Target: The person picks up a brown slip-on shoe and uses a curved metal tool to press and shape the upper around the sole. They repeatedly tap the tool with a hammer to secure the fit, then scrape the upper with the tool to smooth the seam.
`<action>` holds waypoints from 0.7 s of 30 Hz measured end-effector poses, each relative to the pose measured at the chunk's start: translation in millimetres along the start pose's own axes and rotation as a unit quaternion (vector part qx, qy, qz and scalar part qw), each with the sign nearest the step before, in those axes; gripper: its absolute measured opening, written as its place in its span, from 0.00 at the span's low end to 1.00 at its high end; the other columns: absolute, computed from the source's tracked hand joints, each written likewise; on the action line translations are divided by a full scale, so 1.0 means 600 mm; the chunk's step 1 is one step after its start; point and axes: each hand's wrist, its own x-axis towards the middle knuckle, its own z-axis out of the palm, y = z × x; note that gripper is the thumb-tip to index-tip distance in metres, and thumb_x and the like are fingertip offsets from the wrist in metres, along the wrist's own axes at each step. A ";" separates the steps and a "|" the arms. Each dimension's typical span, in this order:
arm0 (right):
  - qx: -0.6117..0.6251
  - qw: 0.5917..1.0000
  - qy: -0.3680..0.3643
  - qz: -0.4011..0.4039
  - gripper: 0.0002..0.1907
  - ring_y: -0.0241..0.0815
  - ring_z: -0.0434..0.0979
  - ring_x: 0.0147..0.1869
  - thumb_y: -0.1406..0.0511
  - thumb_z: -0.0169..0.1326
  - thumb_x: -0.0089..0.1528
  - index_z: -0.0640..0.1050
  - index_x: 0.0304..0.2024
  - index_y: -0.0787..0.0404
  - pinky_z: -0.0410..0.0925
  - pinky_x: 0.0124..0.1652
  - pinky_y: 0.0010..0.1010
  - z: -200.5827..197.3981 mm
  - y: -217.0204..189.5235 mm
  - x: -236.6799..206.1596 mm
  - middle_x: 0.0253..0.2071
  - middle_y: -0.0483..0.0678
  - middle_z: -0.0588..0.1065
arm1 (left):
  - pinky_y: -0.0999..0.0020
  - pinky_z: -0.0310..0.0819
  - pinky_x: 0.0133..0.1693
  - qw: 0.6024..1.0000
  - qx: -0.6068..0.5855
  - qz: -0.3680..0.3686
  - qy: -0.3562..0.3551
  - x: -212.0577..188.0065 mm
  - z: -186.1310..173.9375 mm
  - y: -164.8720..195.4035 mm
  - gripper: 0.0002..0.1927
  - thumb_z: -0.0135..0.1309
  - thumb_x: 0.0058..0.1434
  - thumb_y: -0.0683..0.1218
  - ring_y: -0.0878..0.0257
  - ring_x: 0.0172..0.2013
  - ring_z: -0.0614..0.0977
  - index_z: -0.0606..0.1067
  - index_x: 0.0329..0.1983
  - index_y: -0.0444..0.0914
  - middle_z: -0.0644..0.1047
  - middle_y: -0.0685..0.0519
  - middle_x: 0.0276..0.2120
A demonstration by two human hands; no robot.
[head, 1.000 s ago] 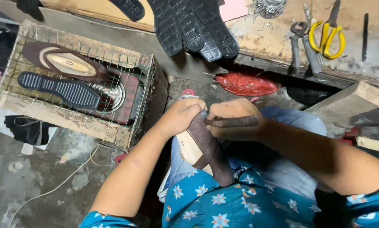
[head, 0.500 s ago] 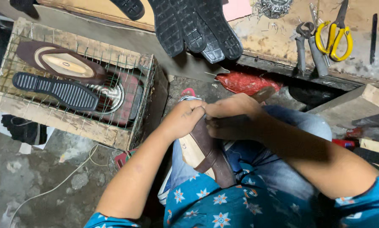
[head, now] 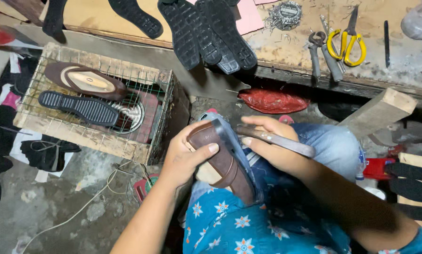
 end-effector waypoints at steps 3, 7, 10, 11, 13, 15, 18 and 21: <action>-0.083 0.996 0.031 0.002 0.24 0.35 0.81 0.48 0.69 0.63 0.58 0.76 0.57 0.63 0.74 0.47 0.26 -0.019 -0.072 -0.027 0.47 0.50 0.82 | 0.66 0.75 0.56 0.998 0.044 0.045 -0.014 -0.034 0.031 0.069 0.37 0.66 0.50 0.37 0.65 0.51 0.81 0.68 0.65 0.31 0.79 0.49 0.53; -0.220 0.971 0.007 -0.096 0.19 0.34 0.85 0.41 0.66 0.65 0.57 0.78 0.51 0.61 0.75 0.41 0.25 -0.040 -0.161 -0.058 0.41 0.47 0.84 | 0.66 0.77 0.55 0.984 0.136 0.108 -0.048 -0.036 0.061 0.133 0.36 0.69 0.48 0.38 0.65 0.51 0.80 0.70 0.62 0.33 0.77 0.50 0.52; -0.336 0.925 -0.005 -0.179 0.19 0.38 0.84 0.36 0.64 0.67 0.54 0.81 0.46 0.61 0.74 0.36 0.28 -0.037 -0.192 -0.067 0.36 0.48 0.83 | 0.66 0.76 0.56 0.907 0.336 0.250 -0.045 -0.027 0.079 0.135 0.35 0.71 0.47 0.42 0.60 0.53 0.80 0.72 0.59 0.34 0.76 0.47 0.54; -0.374 0.906 -0.005 -0.197 0.20 0.40 0.84 0.34 0.63 0.68 0.52 0.81 0.45 0.62 0.73 0.35 0.29 -0.033 -0.196 -0.068 0.33 0.48 0.82 | 0.64 0.75 0.57 0.899 0.349 0.260 -0.047 -0.028 0.083 0.130 0.35 0.71 0.46 0.42 0.57 0.55 0.80 0.72 0.58 0.34 0.77 0.47 0.53; -0.374 0.899 -0.006 -0.225 0.17 0.42 0.83 0.33 0.64 0.68 0.52 0.82 0.43 0.62 0.73 0.34 0.30 -0.028 -0.200 -0.067 0.33 0.49 0.82 | 0.61 0.73 0.60 0.884 0.371 0.278 -0.051 -0.031 0.091 0.115 0.35 0.72 0.45 0.44 0.52 0.57 0.80 0.73 0.57 0.34 0.77 0.45 0.52; -0.382 0.889 -0.013 -0.254 0.16 0.43 0.83 0.33 0.64 0.68 0.53 0.81 0.42 0.62 0.72 0.33 0.30 -0.026 -0.200 -0.066 0.33 0.49 0.81 | 0.61 0.74 0.59 0.878 0.380 0.287 -0.052 -0.034 0.092 0.106 0.35 0.72 0.45 0.44 0.51 0.56 0.80 0.73 0.57 0.35 0.77 0.45 0.53; -0.405 0.864 -0.033 -0.296 0.17 0.45 0.81 0.31 0.65 0.68 0.53 0.79 0.42 0.62 0.71 0.31 0.32 -0.024 -0.200 -0.065 0.31 0.49 0.79 | 0.60 0.74 0.60 0.869 0.388 0.303 -0.048 -0.036 0.091 0.101 0.34 0.72 0.46 0.45 0.49 0.56 0.80 0.73 0.57 0.35 0.77 0.44 0.54; -0.438 0.846 -0.053 -0.298 0.18 0.47 0.78 0.27 0.66 0.67 0.53 0.79 0.44 0.63 0.69 0.28 0.36 -0.022 -0.198 -0.064 0.25 0.48 0.76 | 0.58 0.73 0.60 0.860 0.394 0.322 -0.045 -0.039 0.093 0.103 0.34 0.71 0.47 0.44 0.47 0.56 0.80 0.72 0.58 0.35 0.77 0.44 0.54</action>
